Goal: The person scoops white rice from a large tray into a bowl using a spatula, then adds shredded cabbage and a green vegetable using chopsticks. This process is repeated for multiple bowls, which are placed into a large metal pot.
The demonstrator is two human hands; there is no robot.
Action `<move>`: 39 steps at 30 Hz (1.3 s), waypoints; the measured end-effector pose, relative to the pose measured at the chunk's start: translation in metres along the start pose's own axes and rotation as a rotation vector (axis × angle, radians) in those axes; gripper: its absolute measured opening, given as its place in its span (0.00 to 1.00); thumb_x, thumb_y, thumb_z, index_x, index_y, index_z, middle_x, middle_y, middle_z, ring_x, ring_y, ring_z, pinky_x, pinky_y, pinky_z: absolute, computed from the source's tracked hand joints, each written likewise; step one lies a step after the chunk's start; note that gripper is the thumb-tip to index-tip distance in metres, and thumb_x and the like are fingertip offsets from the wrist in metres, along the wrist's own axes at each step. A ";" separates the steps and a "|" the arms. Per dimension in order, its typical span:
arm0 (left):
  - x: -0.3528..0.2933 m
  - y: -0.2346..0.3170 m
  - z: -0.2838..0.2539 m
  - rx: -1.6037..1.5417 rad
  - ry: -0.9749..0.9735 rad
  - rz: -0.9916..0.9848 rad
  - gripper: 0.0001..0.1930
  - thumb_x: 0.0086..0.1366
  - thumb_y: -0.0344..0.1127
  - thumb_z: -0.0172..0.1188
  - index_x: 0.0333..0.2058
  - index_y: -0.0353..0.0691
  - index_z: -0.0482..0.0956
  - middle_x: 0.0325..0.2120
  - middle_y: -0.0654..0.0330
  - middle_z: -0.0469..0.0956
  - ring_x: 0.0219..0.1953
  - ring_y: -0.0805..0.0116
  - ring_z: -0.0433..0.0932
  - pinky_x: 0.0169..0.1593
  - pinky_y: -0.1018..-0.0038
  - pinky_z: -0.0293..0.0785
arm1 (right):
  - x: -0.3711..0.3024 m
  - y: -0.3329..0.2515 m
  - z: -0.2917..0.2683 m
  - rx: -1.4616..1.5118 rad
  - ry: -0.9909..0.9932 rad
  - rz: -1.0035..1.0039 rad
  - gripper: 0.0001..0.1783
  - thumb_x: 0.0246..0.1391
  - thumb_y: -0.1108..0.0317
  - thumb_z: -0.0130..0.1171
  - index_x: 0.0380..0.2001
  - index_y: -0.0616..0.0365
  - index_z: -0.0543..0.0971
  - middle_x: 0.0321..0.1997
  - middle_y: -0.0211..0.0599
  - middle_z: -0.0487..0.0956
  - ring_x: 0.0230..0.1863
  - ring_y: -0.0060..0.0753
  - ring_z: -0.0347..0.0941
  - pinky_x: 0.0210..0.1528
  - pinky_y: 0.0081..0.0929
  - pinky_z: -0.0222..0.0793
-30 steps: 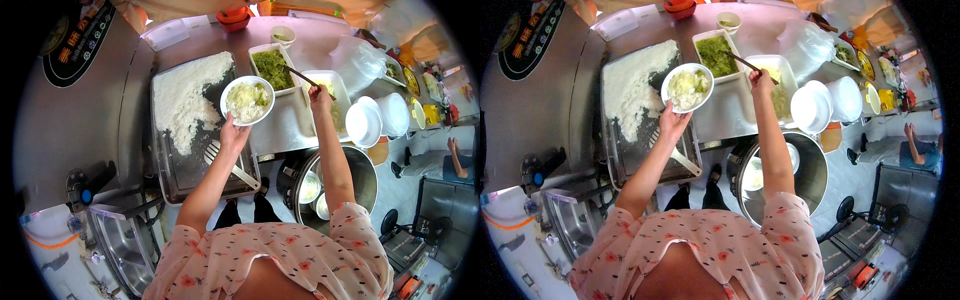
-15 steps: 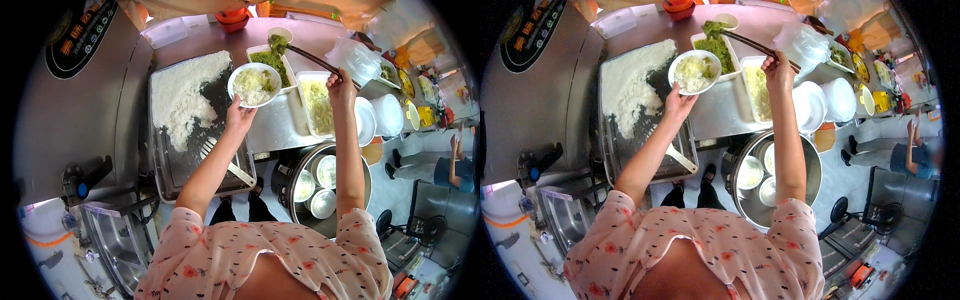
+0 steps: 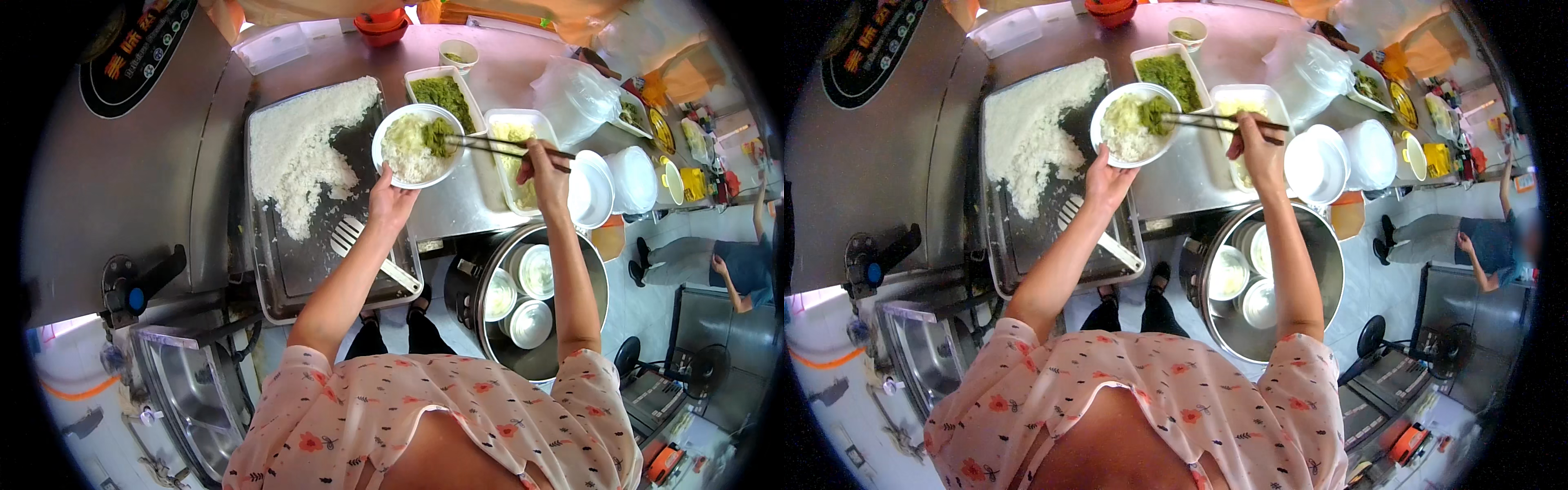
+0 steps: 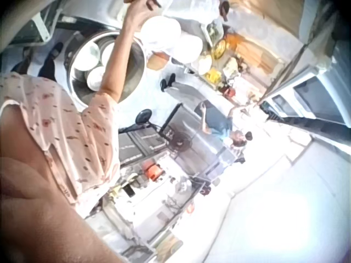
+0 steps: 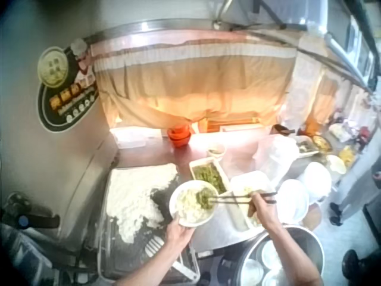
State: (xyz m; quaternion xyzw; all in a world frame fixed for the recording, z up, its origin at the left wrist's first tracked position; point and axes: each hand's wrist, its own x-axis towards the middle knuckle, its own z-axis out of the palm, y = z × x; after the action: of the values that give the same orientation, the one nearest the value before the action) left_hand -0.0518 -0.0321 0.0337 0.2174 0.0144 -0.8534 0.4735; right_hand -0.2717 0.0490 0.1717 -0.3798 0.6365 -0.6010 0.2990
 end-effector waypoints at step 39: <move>-0.089 -0.006 -0.027 0.180 -0.056 -0.086 0.23 0.65 0.38 0.46 0.56 0.36 0.56 0.56 0.54 0.60 0.59 0.59 0.58 0.61 0.60 0.53 | -0.054 0.118 -0.071 -0.529 0.295 -0.143 0.10 0.53 0.66 0.53 0.32 0.63 0.77 0.21 0.40 0.76 0.21 0.26 0.73 0.25 0.22 0.67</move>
State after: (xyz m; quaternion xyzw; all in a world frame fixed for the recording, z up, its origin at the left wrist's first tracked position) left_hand -0.0066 0.0490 0.0425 0.2342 -0.0664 -0.8766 0.4151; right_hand -0.3166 0.1314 0.0571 -0.3967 0.7790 -0.4829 0.0511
